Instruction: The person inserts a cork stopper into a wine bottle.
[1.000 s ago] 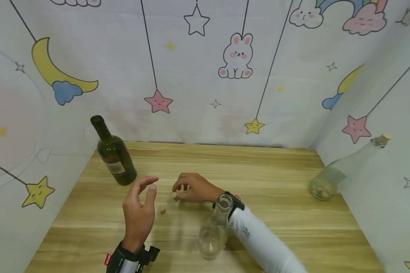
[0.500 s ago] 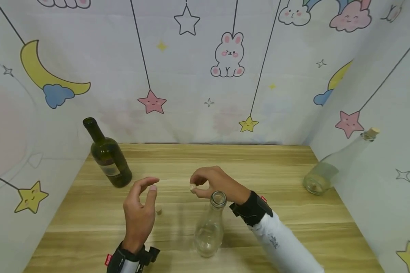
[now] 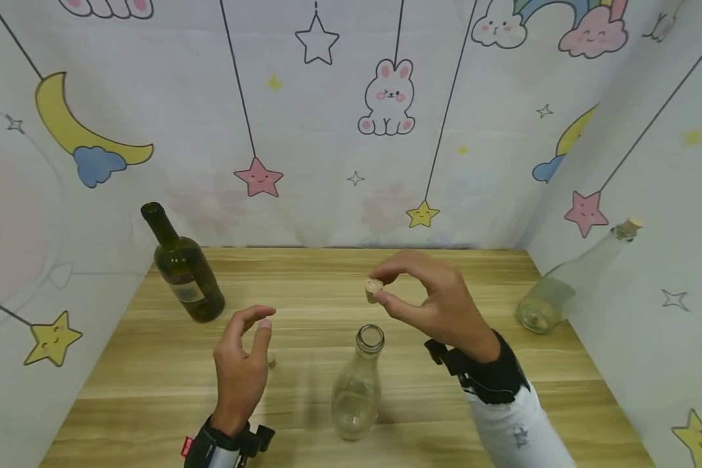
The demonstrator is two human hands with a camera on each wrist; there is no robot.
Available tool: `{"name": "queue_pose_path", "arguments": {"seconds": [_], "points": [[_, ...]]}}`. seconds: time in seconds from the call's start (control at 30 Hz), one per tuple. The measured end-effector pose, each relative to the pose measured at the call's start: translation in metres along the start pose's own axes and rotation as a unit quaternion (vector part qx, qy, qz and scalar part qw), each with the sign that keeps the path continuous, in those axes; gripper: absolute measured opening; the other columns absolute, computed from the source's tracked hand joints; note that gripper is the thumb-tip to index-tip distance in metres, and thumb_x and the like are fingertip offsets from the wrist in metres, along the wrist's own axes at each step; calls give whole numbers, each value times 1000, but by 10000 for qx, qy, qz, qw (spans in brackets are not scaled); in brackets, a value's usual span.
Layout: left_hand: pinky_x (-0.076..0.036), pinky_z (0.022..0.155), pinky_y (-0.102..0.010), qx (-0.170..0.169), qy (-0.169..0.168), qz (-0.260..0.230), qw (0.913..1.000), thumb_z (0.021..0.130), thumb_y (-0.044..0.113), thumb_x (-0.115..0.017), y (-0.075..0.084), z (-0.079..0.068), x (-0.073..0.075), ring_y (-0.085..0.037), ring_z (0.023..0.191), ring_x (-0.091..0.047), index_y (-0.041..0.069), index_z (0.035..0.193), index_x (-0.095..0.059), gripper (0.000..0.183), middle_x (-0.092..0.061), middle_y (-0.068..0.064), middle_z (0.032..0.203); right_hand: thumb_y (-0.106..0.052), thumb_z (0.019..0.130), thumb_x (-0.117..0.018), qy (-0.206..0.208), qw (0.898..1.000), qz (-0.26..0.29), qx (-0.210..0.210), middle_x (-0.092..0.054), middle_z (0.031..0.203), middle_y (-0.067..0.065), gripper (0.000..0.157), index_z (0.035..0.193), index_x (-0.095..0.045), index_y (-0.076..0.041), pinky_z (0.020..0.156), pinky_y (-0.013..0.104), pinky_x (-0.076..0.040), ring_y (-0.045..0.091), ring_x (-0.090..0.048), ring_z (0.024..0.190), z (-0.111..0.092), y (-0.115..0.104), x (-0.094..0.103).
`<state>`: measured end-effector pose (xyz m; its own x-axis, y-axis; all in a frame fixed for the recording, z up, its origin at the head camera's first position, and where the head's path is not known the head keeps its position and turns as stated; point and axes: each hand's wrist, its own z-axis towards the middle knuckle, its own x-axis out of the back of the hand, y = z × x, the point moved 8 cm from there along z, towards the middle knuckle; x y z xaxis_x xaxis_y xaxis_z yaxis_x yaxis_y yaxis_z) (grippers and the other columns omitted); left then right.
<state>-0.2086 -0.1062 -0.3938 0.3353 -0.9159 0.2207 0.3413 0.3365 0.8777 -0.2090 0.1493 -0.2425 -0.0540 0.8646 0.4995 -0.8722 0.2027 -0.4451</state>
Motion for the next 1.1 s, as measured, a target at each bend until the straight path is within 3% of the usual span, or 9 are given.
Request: {"name": "queue_pose_path", "arguments": {"seconds": [0.2, 0.4, 0.77, 1.1], "points": [[-41, 102, -42, -2, -59, 12, 10000, 100, 3, -59, -1, -2, -3, -13, 116, -58, 6, 115, -68, 18, -69, -3, 115, -9, 95, -67, 419, 9867, 1409, 692, -68, 86, 20, 26, 97, -65, 16, 80, 23, -54, 22, -63, 80, 14, -40, 12], [-42, 102, -44, -15, -80, 55, 10000, 99, 2, -59, -1, -3, -4, -15, 116, -59, 5, 114, -68, 18, -69, -4, 115, -2, 92, -69, 346, 9729, 1972, 1159, -66, 86, 22, 21, 99, -65, 17, 76, 28, -55, 25, -60, 78, 15, -60, 12], [-41, 103, -48, -14, -167, 14, 9999, 98, 1, -60, -1, -5, -8, -17, 116, -59, 4, 113, -68, 17, -69, -6, 114, -4, 92, -70, 196, 9714, 2040, 1202, -67, 86, 21, 20, 100, -67, 14, 74, 32, -55, 27, -62, 78, 10, -61, 2], [-42, 102, -44, -11, -208, 118, 9997, 99, 2, -60, 0, -6, -10, -15, 115, -60, 4, 113, -69, 17, -70, -4, 114, -8, 92, -70, 137, 9760, 1891, 1073, -66, 85, 20, 22, 97, -66, 12, 73, 32, -55, 27, -63, 78, 5, -54, -7]]}}
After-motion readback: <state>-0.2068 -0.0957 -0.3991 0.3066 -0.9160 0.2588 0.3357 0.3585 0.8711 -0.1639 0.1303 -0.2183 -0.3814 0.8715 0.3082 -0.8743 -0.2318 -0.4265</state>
